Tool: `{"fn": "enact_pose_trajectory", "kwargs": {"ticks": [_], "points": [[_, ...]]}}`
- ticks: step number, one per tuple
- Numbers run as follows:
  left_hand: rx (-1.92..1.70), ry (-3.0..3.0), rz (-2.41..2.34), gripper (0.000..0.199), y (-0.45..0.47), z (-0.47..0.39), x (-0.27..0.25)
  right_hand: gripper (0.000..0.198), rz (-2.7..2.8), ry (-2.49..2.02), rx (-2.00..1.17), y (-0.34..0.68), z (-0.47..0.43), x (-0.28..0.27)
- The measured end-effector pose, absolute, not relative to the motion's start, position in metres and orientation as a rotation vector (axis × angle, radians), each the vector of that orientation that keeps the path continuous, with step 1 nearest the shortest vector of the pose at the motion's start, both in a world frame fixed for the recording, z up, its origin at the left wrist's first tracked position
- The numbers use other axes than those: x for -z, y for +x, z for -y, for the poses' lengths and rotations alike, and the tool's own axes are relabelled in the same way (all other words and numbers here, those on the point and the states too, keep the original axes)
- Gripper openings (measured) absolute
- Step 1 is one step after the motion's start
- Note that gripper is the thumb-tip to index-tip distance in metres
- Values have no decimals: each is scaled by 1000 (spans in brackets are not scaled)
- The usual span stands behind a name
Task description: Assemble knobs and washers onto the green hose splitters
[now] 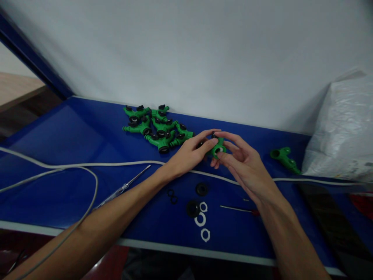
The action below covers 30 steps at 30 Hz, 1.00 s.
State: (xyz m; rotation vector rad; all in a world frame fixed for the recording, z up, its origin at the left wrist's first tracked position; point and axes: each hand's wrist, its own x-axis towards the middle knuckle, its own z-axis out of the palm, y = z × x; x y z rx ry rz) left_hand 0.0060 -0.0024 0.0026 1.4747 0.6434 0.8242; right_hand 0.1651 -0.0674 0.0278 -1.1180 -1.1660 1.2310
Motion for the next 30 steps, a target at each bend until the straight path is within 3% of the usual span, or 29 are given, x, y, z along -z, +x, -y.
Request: {"fn": "enact_pose_trajectory", "kwargs": {"ticks": [30], "points": [[-807, 1566, -687, 49, 4, 0, -1, 44, 1211, -1194, -1186, 167, 65, -23]]}}
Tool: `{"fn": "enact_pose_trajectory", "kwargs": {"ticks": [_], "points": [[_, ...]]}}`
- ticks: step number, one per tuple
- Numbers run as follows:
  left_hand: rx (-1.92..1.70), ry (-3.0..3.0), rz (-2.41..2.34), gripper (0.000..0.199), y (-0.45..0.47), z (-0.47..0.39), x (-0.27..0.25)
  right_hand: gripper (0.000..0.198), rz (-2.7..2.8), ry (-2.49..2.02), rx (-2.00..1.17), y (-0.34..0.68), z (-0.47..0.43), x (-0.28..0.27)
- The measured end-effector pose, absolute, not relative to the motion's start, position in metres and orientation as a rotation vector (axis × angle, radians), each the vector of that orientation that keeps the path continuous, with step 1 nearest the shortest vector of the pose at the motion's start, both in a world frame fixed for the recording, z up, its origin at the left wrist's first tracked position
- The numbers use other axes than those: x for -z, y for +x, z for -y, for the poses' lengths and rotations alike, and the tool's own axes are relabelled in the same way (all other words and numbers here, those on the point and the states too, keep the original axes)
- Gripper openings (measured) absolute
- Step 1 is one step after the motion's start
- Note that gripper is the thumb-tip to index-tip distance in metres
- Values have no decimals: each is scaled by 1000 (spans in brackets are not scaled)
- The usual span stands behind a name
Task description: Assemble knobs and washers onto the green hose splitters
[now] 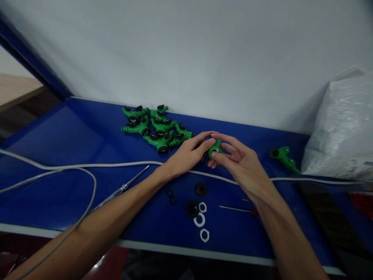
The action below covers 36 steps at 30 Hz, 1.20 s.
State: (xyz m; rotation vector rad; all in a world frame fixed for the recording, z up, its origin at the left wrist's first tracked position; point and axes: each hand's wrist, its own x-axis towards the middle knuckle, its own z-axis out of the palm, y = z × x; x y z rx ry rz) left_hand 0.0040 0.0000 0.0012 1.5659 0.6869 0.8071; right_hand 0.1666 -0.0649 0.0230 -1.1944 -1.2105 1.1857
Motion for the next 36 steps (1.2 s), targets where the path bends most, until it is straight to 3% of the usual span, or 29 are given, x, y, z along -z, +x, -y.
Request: {"fn": "enact_pose_trajectory", "kwargs": {"ticks": [36], "points": [[-839, 1658, -696, 56, 3, 1, 0, 45, 1160, -1217, -1196, 164, 67, -22]]}}
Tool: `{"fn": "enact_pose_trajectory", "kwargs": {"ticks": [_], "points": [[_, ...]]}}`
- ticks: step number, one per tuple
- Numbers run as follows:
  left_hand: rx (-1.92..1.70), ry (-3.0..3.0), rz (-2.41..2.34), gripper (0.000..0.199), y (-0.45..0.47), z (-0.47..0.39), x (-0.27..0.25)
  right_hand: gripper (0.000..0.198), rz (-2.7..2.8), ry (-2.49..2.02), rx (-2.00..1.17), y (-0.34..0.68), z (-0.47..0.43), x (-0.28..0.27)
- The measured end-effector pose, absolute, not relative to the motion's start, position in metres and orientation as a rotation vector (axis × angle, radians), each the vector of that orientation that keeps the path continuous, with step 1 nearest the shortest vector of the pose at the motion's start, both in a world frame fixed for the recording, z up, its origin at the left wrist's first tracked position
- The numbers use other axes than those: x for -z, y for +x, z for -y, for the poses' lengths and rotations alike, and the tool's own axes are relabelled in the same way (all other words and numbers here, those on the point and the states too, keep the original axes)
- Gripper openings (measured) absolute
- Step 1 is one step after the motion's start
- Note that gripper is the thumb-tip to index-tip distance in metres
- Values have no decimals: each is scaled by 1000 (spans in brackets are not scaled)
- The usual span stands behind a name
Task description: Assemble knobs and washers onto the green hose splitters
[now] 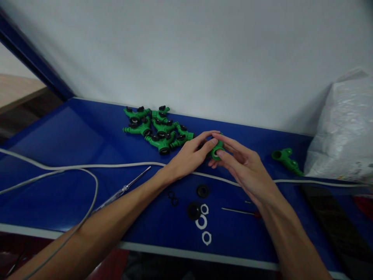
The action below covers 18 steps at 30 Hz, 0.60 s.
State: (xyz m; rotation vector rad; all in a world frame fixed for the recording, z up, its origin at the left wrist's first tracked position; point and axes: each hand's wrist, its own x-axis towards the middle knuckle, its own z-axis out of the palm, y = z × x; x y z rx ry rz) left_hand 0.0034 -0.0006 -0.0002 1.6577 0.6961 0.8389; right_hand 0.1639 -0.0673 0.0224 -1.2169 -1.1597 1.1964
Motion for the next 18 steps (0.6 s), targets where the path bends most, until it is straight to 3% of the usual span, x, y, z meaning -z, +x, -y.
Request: {"fn": "enact_pose_trajectory", "kwargs": {"ticks": [18], "points": [[-799, 1659, -692, 53, 2, 4, -5, 56, 1239, -1253, -1230, 167, 70, -24]]}}
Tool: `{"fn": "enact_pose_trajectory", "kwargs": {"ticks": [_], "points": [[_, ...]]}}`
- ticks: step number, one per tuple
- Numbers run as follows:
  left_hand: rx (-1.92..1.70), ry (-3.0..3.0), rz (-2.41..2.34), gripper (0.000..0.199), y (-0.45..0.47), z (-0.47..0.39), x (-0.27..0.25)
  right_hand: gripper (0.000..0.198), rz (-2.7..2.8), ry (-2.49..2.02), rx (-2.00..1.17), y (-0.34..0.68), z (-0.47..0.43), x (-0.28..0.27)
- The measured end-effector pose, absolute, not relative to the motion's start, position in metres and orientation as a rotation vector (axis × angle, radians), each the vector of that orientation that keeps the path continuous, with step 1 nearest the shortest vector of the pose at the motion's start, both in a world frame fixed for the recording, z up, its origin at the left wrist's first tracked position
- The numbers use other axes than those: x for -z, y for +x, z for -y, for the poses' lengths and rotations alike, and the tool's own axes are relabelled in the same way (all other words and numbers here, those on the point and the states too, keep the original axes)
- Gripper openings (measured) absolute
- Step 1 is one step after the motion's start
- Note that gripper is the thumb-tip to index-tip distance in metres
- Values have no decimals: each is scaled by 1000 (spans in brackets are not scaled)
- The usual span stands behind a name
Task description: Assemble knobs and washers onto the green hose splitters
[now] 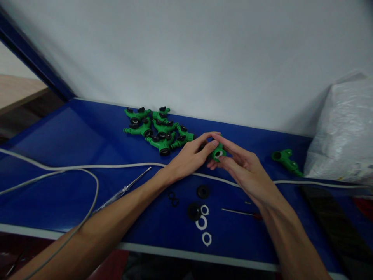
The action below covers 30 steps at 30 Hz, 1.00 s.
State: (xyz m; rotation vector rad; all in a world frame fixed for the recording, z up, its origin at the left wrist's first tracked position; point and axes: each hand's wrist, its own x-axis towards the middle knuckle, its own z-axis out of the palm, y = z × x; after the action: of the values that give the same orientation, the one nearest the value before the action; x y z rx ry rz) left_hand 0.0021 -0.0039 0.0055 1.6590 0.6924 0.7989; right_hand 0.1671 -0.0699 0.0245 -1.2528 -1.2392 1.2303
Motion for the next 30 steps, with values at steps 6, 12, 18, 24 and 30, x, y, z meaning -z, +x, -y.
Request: {"fn": "enact_pose_trajectory", "kwargs": {"ticks": [6, 12, 18, 24, 30], "points": [[-804, 1672, -699, 51, 1, 4, -6, 52, 1180, -1218, -1256, 164, 71, -25], [-898, 1579, -691, 50, 4, 1, -3, 58, 1071, -1198, -1198, 161, 68, -24], [-969, 1333, -630, 38, 10, 4, -8, 65, 1006, -1190, -1179, 162, 66, -23], [-1054, 1225, -711, 36, 11, 2, -9, 56, 942, -1185, -1211, 158, 63, -17], [-1018, 1100, -780, 49, 10, -3, -4, 59, 1059, -1274, -1173, 162, 64, -21]]}}
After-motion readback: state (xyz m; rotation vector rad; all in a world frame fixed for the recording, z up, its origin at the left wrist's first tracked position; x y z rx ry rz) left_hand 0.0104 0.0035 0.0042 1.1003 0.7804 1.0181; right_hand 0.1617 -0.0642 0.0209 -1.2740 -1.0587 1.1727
